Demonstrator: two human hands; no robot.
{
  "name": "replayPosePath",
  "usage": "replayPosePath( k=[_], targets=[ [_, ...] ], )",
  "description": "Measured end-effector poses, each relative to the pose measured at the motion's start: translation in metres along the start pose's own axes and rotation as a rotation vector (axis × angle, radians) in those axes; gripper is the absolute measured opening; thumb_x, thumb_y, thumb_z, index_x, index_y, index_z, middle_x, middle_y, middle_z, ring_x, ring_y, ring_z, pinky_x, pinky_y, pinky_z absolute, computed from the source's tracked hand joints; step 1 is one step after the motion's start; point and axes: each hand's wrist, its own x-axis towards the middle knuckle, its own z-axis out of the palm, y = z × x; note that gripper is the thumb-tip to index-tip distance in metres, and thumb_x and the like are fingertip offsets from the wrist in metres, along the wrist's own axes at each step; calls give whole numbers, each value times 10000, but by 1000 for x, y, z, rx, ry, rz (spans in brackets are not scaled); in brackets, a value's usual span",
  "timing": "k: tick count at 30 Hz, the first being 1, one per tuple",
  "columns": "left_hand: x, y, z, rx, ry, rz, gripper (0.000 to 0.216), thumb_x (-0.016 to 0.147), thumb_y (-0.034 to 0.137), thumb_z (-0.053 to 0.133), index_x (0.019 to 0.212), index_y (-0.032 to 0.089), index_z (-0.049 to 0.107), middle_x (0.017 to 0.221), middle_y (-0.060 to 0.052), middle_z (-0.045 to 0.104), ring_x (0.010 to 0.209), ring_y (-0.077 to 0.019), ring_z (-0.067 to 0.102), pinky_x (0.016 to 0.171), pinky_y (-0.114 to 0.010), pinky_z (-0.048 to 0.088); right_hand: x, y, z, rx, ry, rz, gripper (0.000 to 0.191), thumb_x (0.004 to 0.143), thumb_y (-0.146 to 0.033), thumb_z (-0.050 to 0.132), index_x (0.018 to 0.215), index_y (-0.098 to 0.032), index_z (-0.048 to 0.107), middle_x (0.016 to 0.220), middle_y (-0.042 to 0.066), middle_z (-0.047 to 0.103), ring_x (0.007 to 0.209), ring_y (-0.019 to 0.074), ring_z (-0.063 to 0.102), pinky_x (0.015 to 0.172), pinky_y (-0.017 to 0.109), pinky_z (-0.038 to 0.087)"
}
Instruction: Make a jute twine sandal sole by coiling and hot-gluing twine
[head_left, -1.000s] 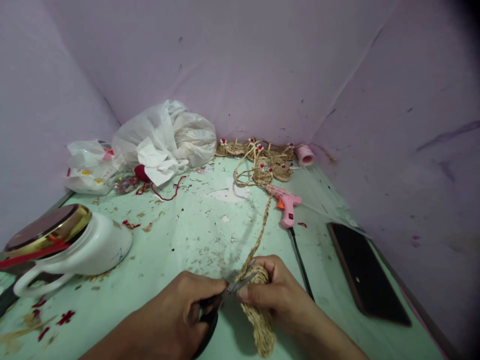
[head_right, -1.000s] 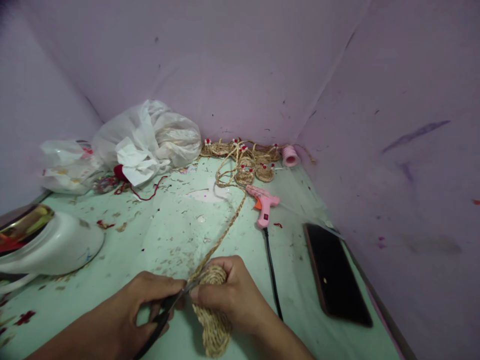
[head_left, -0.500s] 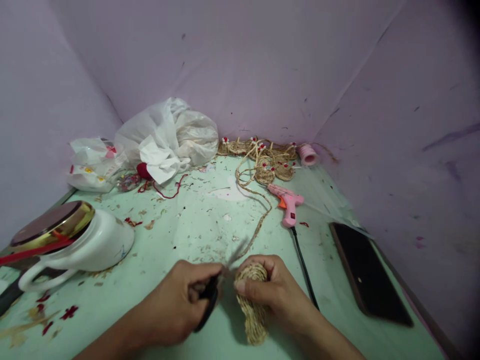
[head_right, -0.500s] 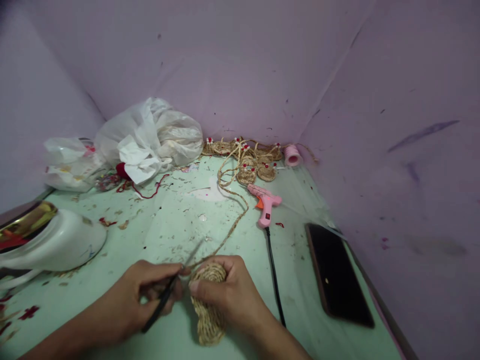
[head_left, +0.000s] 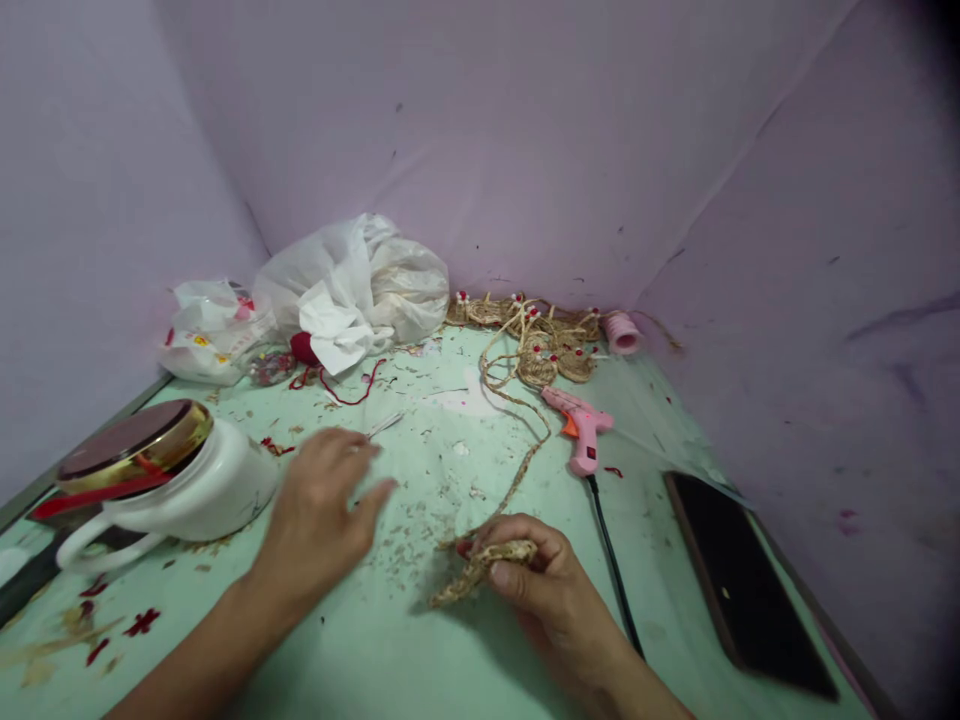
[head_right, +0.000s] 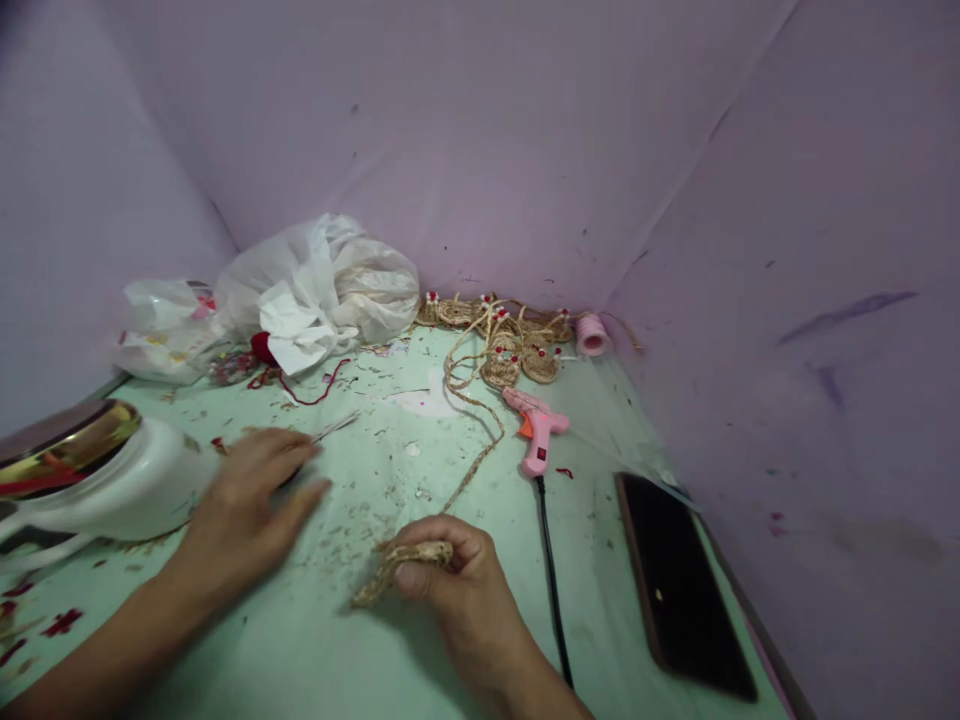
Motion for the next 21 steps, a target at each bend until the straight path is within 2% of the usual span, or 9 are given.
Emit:
replayPosePath(
  k=[1, 3, 5, 8, 12, 14, 17, 19, 21],
  targets=[
    [-4, 10, -1, -189, -125, 89, 278, 793, 327, 535, 1008, 171, 614, 1061, -96, 627, 1006, -247, 561, 870, -377, 464, 0, 2, 1, 28, -31, -18, 259, 476, -311, 865, 648, -208, 702, 695, 2, 665, 686, 147, 575, 668, 281, 417],
    [-11, 30, -2, -422, -436, 173, 398, 723, 333, 623, 1097, 207, 565, 1040, -49, 635, 942, -207, 586, 821, -312, 486, 0, 5, 3, 69, -93, -56, 222, 523, -303, 846, 660, -218, 694, 716, -6, 655, 702, 140, 572, 685, 275, 418],
    [-17, 44, 1, -494, -518, 162, 419, 717, 272, 614, 1124, 215, 531, 997, -40, 642, 894, -201, 589, 803, -320, 484, 0, 8, 4, 71, -128, -93, 180, 579, -287, 817, 688, -230, 686, 735, -12, 649, 703, 134, 568, 686, 268, 421],
    [-25, 51, 10, -503, -488, 211, 404, 795, 170, 462, 1198, 191, 470, 988, -79, 645, 878, -206, 594, 773, -338, 487, 0, 8, 4, -42, -121, -164, 128, 640, -263, 774, 719, -234, 677, 759, -5, 649, 729, 147, 572, 686, 269, 423],
    [-31, 47, 18, -483, -375, 266, 468, 830, 147, 394, 1297, 184, 394, 945, -92, 661, 837, -203, 618, 740, -339, 505, -3, 0, 4, -369, -24, -352, 84, 688, -183, 717, 737, -247, 698, 756, 1, 616, 750, 162, 563, 704, 282, 424],
    [-31, 45, 18, -477, -345, 251, 399, 841, 137, 379, 1228, 195, 462, 919, -81, 667, 834, -193, 625, 745, -326, 510, -5, -2, 4, -520, -15, -462, 164, 724, -148, 676, 815, -277, 719, 786, 2, 586, 783, 161, 554, 719, 280, 425],
    [-28, 45, 14, -489, -270, 264, 299, 843, 102, 367, 1077, 196, 527, 897, -61, 672, 814, -162, 638, 732, -274, 517, -5, -2, 0, -681, -67, -570, 368, 769, -123, 618, 1061, -341, 670, 897, 11, 572, 844, 159, 542, 758, 285, 428],
    [-26, 42, 13, -478, -153, 310, 306, 822, 68, 368, 1062, 193, 511, 921, -61, 675, 836, -154, 645, 738, -255, 522, -3, -2, -5, -725, -44, -536, 540, 764, -131, 623, 1244, -363, 538, 1043, 22, 561, 864, 155, 540, 807, 306, 425],
    [-24, 36, 13, -427, -32, 351, 362, 790, 35, 372, 1094, 189, 492, 979, -74, 672, 913, -164, 639, 789, -268, 520, 2, -5, -12, -710, 67, -444, 633, 757, -190, 636, 1338, -330, 428, 1121, 42, 530, 811, 146, 544, 789, 316, 436]
  ],
)
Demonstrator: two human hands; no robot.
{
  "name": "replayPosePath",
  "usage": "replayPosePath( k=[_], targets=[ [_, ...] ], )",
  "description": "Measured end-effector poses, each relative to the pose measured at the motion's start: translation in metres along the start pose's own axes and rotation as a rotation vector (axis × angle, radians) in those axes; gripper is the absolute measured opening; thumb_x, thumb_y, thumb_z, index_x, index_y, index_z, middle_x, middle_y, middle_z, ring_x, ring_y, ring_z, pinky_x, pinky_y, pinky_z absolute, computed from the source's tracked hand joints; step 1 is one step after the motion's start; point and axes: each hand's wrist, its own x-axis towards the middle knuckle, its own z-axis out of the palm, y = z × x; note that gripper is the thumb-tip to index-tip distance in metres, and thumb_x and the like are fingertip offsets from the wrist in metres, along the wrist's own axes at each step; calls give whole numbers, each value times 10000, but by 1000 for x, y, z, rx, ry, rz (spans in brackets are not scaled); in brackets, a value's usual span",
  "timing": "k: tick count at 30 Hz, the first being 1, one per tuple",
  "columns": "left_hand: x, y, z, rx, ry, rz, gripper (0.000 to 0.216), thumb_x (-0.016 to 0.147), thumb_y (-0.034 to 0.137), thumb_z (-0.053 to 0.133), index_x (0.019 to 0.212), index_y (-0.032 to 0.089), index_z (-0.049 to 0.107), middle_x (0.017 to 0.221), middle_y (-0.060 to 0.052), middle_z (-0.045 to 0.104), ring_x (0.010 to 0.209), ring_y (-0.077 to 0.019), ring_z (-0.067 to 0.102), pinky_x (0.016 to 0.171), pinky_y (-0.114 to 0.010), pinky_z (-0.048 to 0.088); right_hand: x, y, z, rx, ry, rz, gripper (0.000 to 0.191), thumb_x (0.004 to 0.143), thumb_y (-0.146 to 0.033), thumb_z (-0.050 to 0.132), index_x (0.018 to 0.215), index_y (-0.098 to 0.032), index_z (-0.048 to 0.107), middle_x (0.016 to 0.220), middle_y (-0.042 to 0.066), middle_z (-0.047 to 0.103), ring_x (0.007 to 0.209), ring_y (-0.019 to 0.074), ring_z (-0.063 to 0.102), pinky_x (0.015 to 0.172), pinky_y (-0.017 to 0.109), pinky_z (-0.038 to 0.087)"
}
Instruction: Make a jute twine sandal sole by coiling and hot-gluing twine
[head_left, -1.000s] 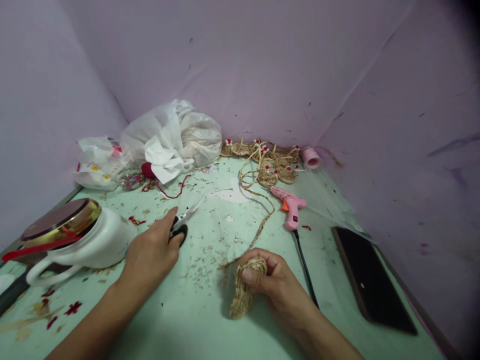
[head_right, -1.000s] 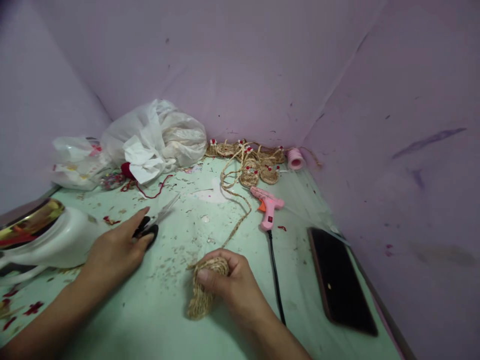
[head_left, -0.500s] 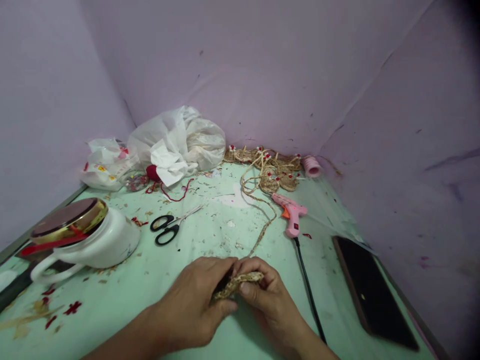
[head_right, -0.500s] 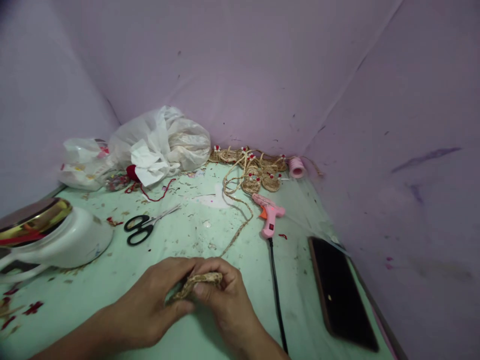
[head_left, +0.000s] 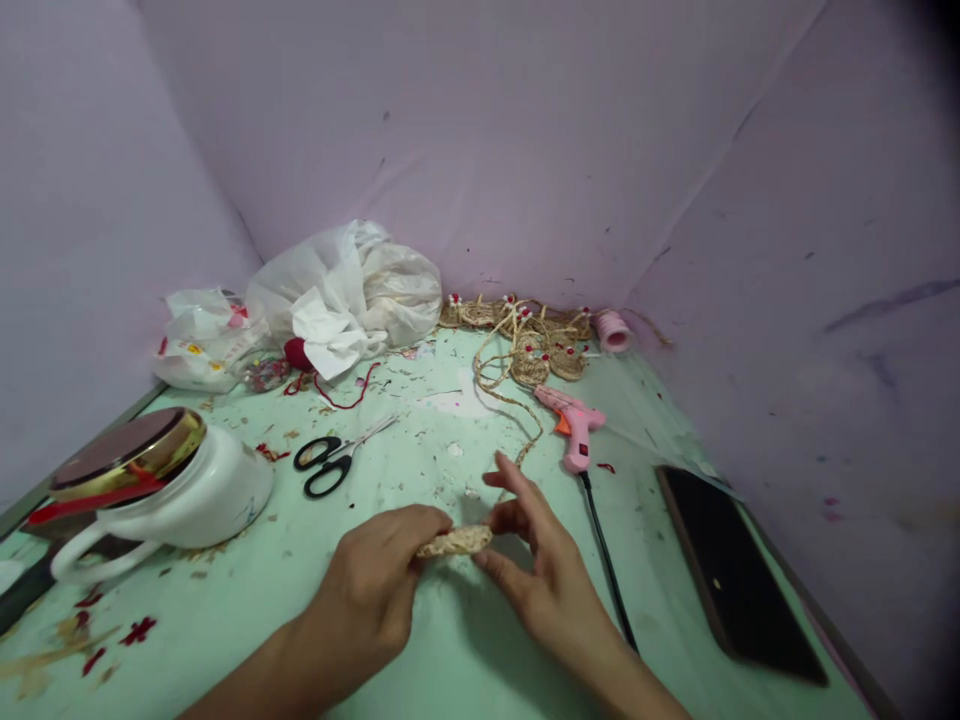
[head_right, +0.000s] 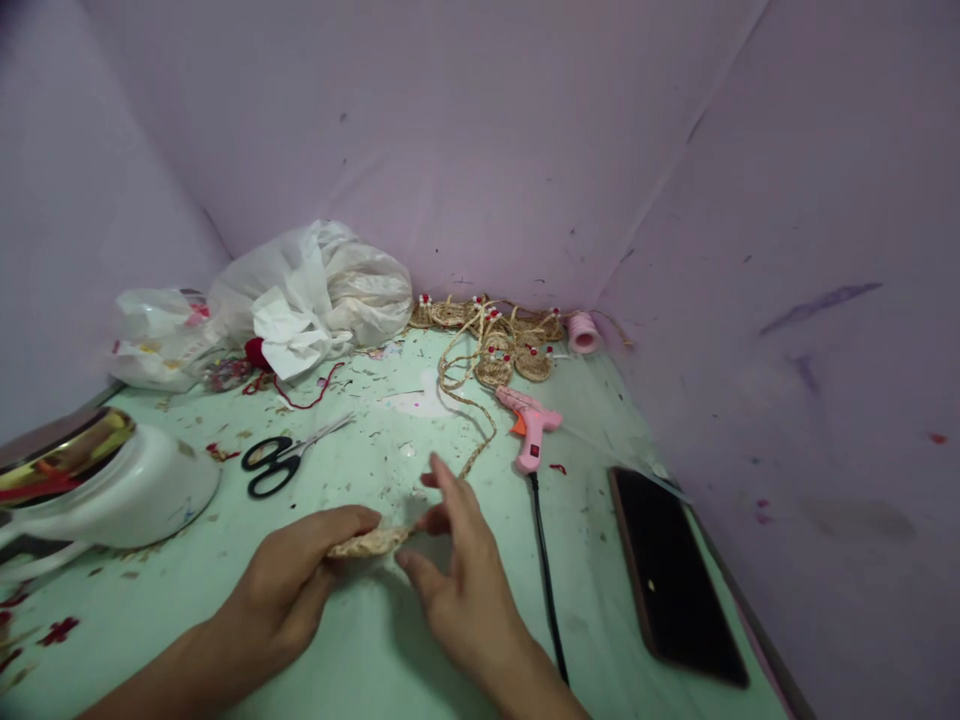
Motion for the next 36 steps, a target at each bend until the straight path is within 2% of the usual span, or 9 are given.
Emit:
replayPosePath(
  k=[6, 8, 12, 15, 18, 25, 29, 33, 36],
  targets=[
    [-3, -17, -3, 223, 144, 122, 454, 732, -13, 382, 1120, 178, 520, 1055, -109, 657, 1026, -210, 600, 877, -373, 498, 26, 5, -51, -346, 545, 69, 681, 780, -395, 589, 1389, -226, 335, 789, -11, 529, 686, 157, 511, 684, 303, 414],
    [-4, -19, -3, 255, 133, 120, 457, 724, -26, 380, 1107, 172, 533, 1069, -115, 646, 1037, -217, 588, 883, -392, 490, 34, 6, -68, -664, 589, 189, 587, 765, -457, 566, 1261, -151, 496, 835, 55, 587, 731, 208, 546, 671, 333, 409],
    [-7, -22, 0, 255, 116, 102, 482, 728, -31, 375, 1133, 182, 527, 1097, -112, 622, 1057, -223, 562, 899, -415, 468, 51, 5, -83, -976, 384, 500, 533, 755, -575, 475, 934, -111, 667, 865, 194, 650, 827, 342, 587, 669, 408, 394],
    [-9, -23, 2, 227, 112, 86, 483, 726, -33, 380, 1136, 176, 526, 1097, -113, 611, 1057, -228, 551, 903, -418, 457, 65, 5, -83, -932, 342, 565, 439, 684, -573, 546, 695, -153, 673, 632, 146, 627, 754, 361, 599, 639, 422, 388],
    [-9, -23, 2, 209, 109, 71, 468, 723, -33, 387, 1122, 165, 534, 1087, -115, 610, 1036, -227, 556, 891, -407, 461, 76, 7, -85, -820, 361, 558, 234, 609, -411, 632, 539, -188, 608, 497, 72, 545, 692, 328, 593, 626, 415, 401],
    [-6, -23, -1, 222, 104, 1, 445, 723, -23, 372, 1085, 165, 551, 1036, -102, 632, 967, -211, 583, 837, -374, 495, 82, -4, -83, -249, 304, 526, 82, 606, -245, 539, 661, -189, 565, 702, 67, 615, 611, 184, 590, 554, 329, 512],
    [-6, -28, 0, 212, 123, -43, 424, 724, -26, 370, 1054, 150, 570, 1028, -104, 636, 950, -197, 594, 804, -336, 517, 63, -25, -66, 13, 260, 336, 337, 598, -216, 625, 932, -184, 594, 974, 82, 631, 660, 156, 596, 482, 244, 471],
    [-7, -33, 3, 213, 136, -46, 426, 722, -30, 370, 1058, 145, 565, 1016, -98, 641, 952, -191, 592, 806, -331, 511, 24, -20, -59, 52, 136, 142, 356, 701, -345, 682, 1004, -178, 604, 732, 36, 637, 541, 132, 543, 466, 226, 443],
    [-8, -38, 5, 204, 115, -58, 428, 731, -28, 376, 1081, 150, 546, 1031, -94, 636, 979, -189, 577, 837, -334, 492, -11, 0, -61, -26, 29, 104, 315, 827, -457, 523, 869, -174, 653, 738, 75, 669, 515, 149, 549, 484, 260, 488]
  ],
)
